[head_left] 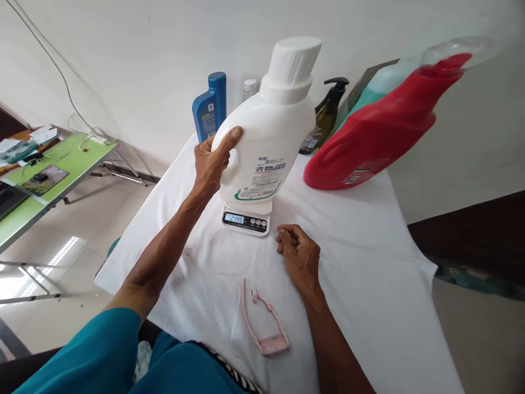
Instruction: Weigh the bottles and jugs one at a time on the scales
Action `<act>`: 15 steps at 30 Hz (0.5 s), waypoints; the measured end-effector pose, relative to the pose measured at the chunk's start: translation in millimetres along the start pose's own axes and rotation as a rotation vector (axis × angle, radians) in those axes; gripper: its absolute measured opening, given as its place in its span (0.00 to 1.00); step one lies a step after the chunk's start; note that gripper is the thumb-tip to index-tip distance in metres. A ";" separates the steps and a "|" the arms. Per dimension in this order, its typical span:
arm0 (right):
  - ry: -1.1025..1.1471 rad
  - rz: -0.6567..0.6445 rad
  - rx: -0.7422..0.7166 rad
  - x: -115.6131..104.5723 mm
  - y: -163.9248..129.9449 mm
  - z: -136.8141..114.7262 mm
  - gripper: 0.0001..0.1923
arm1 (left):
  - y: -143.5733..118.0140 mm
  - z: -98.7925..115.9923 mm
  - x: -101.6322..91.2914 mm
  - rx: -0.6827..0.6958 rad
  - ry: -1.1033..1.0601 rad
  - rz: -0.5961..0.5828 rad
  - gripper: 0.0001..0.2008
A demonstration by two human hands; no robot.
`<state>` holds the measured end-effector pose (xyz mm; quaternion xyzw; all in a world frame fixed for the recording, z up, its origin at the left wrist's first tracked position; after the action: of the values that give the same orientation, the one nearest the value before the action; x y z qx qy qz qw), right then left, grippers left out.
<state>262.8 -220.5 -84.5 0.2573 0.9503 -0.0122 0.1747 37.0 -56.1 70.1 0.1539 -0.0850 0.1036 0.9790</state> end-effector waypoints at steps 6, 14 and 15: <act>0.001 -0.037 -0.069 5.2 1.5 -8.0 0.16 | -11.6 20.0 20.0 0.037 -0.072 -0.005 0.34; -0.046 -0.030 -0.153 4.2 2.4 -13.2 0.13 | -35.7 22.9 102.3 -0.079 -0.116 -0.100 0.33; -0.046 -0.033 -0.157 4.2 2.2 -13.2 0.13 | -39.5 17.4 112.6 -0.097 -0.107 -0.101 0.32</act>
<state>256.2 -215.1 -73.3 0.2267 0.9483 0.0535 0.2158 152.3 -78.5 97.6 0.1156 -0.1343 0.0412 0.9833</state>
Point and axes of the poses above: each hand's wrist, its own y-axis towards the middle knuckle, its own x-axis out of the palm, z = x × y, the point moved 9 cm from there along y, towards the middle knuckle, and after that the axes turned 9 degrees about z, right-handed, at the moved point
